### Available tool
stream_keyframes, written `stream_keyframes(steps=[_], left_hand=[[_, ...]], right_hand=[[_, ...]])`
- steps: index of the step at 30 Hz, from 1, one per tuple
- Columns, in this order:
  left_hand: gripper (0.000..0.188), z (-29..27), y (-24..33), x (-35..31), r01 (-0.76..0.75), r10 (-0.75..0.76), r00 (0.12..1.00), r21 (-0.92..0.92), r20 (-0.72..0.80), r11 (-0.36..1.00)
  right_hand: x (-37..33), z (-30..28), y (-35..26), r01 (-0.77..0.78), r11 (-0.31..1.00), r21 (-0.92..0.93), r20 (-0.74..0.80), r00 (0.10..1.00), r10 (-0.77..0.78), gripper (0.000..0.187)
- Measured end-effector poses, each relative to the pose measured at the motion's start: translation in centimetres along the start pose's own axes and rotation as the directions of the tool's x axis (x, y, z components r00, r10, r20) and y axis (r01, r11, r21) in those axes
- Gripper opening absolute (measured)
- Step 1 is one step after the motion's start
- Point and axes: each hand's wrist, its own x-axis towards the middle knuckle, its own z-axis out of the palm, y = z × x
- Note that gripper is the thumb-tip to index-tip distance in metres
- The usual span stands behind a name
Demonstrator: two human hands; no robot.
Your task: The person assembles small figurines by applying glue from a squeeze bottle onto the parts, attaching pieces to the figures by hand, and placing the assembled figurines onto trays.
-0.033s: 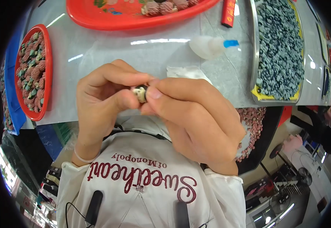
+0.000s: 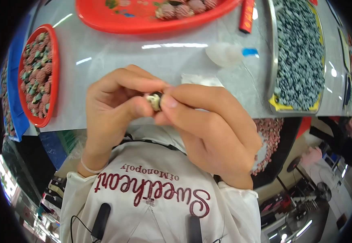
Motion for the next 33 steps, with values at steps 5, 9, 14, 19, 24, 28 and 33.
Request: stream_keyframes(steps=[5, 9, 14, 19, 24, 28, 33], left_hand=[[0.033, -0.6, 0.4, -0.7, -0.058, 0.084, 0.987, -0.180, 0.135, 0.982], [0.022, -4.9, 5.2, -1.1, -0.498, 0.592, 0.805, 0.489, -0.047, 0.716], [0.021, -10.0, 9.1, -4.0, -0.053, 0.638, 0.770, 0.995, -0.013, 0.084], [0.014, -11.2, 10.7, -3.6, 0.087, 0.613, 0.776, 0.937, 0.149, -0.338], [0.017, -11.4, 11.4, -2.4, 0.274, 0.709, 0.705, 0.917, 0.014, -0.291], [0.016, -12.3, 11.1, -1.8, 0.308, 0.701, 0.712, 0.874, 0.052, -0.377], [0.017, -11.1, 11.5, -2.3, 0.115, 0.541, 0.823, 0.880, 0.175, -0.460]], right_hand=[[0.3, -0.6, -1.0, 0.063, 0.990, -0.124, 0.154, 0.987, -0.044, 0.034], [-0.4, -1.4, -0.7, 0.007, 0.996, -0.085, 0.044, 0.999, -0.003, 0.039], [-1.1, -1.5, 0.2, -0.148, 0.988, -0.043, 0.019, 0.989, 0.149, 0.038], [-0.7, -1.4, 0.2, -0.175, 0.984, -0.037, 0.038, 0.984, 0.176, 0.032], [-1.0, -1.6, 0.1, -0.258, 0.966, 0.010, 0.001, 0.966, 0.258, 0.022], [-1.2, -1.6, 0.4, -0.242, 0.970, -0.008, -0.036, 0.970, 0.242, 0.019], [-0.9, -1.4, 0.1, -0.284, 0.959, 0.016, -0.007, 0.959, 0.284, 0.014]])
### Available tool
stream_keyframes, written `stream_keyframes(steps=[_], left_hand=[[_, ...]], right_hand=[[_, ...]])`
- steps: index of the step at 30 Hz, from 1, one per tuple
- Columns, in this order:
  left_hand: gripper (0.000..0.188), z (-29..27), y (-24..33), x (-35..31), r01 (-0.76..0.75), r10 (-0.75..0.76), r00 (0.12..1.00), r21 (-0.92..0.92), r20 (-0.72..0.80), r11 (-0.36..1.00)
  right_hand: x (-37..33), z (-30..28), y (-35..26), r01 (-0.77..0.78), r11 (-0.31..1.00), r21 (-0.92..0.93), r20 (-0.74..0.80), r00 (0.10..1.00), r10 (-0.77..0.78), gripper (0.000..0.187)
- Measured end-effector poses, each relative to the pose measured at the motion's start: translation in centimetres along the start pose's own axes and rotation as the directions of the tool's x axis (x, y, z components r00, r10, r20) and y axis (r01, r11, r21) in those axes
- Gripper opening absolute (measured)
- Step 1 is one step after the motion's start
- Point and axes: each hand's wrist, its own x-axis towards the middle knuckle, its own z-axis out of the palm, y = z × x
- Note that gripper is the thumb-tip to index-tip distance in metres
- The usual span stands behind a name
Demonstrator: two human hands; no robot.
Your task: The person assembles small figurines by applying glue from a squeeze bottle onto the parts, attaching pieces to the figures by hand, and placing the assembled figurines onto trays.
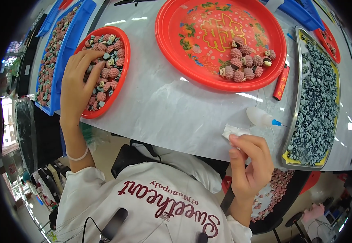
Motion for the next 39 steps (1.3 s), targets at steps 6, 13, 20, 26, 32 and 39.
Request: stream_keyframes(steps=[6, 13, 20, 26, 32, 39], left_hand=[[0.018, -0.5, 1.0, 0.3, 0.189, -0.179, 0.980, -0.132, 0.082, 0.973], [0.021, -3.2, 2.0, 3.2, 0.193, -0.196, 0.926, 0.040, 0.322, 0.980], [0.039, 0.8, 10.5, 10.9, -0.535, 0.587, 0.808, -0.350, 0.053, 0.769], [0.023, 7.3, 12.4, 12.9, -0.258, 0.583, 0.725, -0.641, 0.366, 0.723], [0.016, 4.1, 11.3, 12.1, -0.093, 0.469, 0.738, -0.615, 0.485, 0.783], [0.021, 0.5, 12.7, 5.4, 0.180, 0.432, 0.837, -0.915, 0.336, 0.362]], right_hand=[[0.4, -0.1, -0.2, -0.012, 1.000, -0.001, 0.016, 1.000, 0.012, 0.014], [0.2, -0.9, 0.1, 0.027, 0.999, -0.025, -0.015, 1.000, -0.027, 0.013], [-0.6, -1.9, 0.1, -0.017, 0.999, -0.032, -0.001, 1.000, 0.017, 0.013], [-1.4, -3.2, 0.4, -0.065, 0.998, 0.009, 0.035, 0.997, 0.064, 0.012], [-1.4, -4.8, 1.6, -0.110, 0.994, 0.027, -0.066, 0.992, 0.112, 0.014], [1.8, -2.6, 3.0, -0.050, 0.994, -0.095, -0.132, 0.991, 0.037, 0.031]])
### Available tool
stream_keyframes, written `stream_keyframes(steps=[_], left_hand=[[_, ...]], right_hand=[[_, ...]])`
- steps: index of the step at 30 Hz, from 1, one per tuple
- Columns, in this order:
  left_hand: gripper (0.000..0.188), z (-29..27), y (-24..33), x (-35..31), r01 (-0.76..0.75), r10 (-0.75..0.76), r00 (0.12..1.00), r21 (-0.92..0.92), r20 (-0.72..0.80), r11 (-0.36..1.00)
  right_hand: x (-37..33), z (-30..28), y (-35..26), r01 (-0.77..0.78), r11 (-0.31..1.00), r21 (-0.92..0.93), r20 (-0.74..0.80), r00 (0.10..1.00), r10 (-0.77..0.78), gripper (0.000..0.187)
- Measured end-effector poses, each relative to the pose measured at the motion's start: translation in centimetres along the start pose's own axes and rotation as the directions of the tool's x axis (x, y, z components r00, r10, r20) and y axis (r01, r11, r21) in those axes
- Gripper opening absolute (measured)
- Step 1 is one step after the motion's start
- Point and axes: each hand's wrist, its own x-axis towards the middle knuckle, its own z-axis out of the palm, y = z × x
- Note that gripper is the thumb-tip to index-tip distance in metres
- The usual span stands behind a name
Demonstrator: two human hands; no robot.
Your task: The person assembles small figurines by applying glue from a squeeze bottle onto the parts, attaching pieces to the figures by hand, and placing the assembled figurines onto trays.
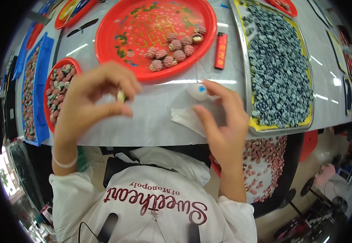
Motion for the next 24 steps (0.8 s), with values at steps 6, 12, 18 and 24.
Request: stream_keyframes(steps=[6, 12, 18, 24], left_hand=[[0.026, 5.5, -1.9, -3.1, 0.092, -0.151, 0.989, -0.802, 0.003, 0.591], [0.021, 7.3, -4.0, -3.4, 0.048, -0.147, 0.989, -0.909, -0.015, 0.414], [0.023, 7.6, -4.8, -3.5, -0.057, -0.117, 0.987, -0.913, -0.114, 0.404], [0.031, 7.8, -4.2, -3.0, -0.002, -0.186, 0.978, -0.895, -0.095, 0.446]], right_hand=[[0.7, 0.9, 0.5, -0.204, 0.956, 0.211, 0.302, 0.944, 0.134, 0.030], [0.3, -1.0, -0.1, -0.321, 0.783, 0.532, 0.142, 0.946, 0.291, 0.036], [0.4, -2.7, -1.0, -0.282, 0.820, 0.498, 0.094, 0.958, 0.272, 0.038], [1.4, -3.9, -2.1, -0.003, 0.938, 0.348, 0.018, 1.000, -0.004, 0.043]])
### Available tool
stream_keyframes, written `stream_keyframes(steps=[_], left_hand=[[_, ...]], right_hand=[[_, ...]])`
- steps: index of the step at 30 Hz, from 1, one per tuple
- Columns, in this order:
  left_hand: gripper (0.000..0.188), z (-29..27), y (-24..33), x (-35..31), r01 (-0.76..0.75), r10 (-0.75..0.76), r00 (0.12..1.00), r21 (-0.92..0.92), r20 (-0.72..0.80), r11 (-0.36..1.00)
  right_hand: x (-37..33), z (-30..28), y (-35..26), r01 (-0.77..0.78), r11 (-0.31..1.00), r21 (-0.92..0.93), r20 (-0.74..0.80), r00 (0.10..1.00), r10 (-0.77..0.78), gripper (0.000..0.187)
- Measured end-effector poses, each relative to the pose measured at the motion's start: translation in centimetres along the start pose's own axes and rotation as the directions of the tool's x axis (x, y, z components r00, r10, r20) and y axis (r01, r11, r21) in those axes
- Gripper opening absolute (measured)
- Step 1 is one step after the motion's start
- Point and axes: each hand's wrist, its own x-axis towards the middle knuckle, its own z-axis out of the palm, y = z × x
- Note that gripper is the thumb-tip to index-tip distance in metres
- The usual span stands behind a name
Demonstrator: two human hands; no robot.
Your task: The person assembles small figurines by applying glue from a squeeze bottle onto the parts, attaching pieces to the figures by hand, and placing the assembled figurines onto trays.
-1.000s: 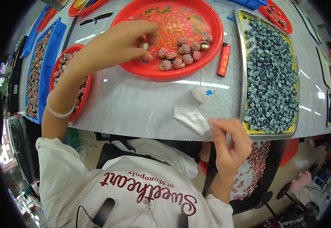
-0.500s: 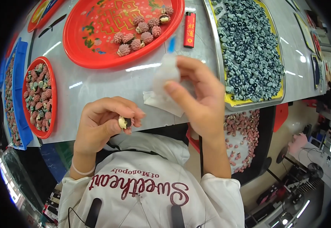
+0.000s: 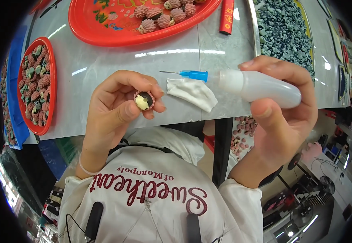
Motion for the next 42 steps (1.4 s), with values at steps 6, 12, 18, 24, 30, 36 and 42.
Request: stream_keyframes(steps=[6, 12, 18, 24, 30, 36, 42], left_hand=[[0.032, -0.3, 0.0, 0.0, -0.036, 0.036, 0.999, 0.024, 0.000, 0.999], [0.032, -0.2, 0.0, 0.0, -0.014, 0.014, 1.000, 0.018, -0.007, 1.000], [0.033, -0.4, 0.0, 0.0, -0.008, 0.008, 1.000, 0.037, 0.007, 0.999], [0.033, -0.4, 0.2, 0.0, 0.001, -0.001, 1.000, 0.024, 0.005, 1.000], [0.032, -0.3, 0.3, 0.0, 0.013, -0.013, 1.000, 0.012, -0.020, 1.000], [0.031, 0.0, 0.1, -0.1, 0.055, -0.054, 0.998, 0.019, -0.032, 0.998], [0.027, 0.6, 0.1, -0.1, 0.085, -0.079, 0.995, 0.093, -0.065, 0.992]], right_hand=[[-0.2, 0.7, -0.9, -0.150, 0.989, -0.001, 0.111, 0.983, 0.149, 0.047], [0.0, 1.7, -1.0, -0.076, 0.988, -0.135, 0.126, 0.988, 0.093, 0.046], [1.0, 1.0, -4.0, 0.306, 0.879, -0.366, 0.441, 0.889, -0.125, 0.040], [0.7, 1.8, -3.7, 0.431, 0.834, -0.345, 0.462, 0.851, -0.249, 0.039], [-0.2, 1.7, -2.9, 0.407, 0.844, -0.349, 0.431, 0.870, -0.241, 0.042], [-0.3, 1.0, 0.2, -0.118, 0.990, 0.079, 0.086, 0.990, 0.112, 0.032], [1.2, 2.7, 4.2, 0.060, 0.930, -0.363, 0.042, 0.998, -0.048, 0.036]])
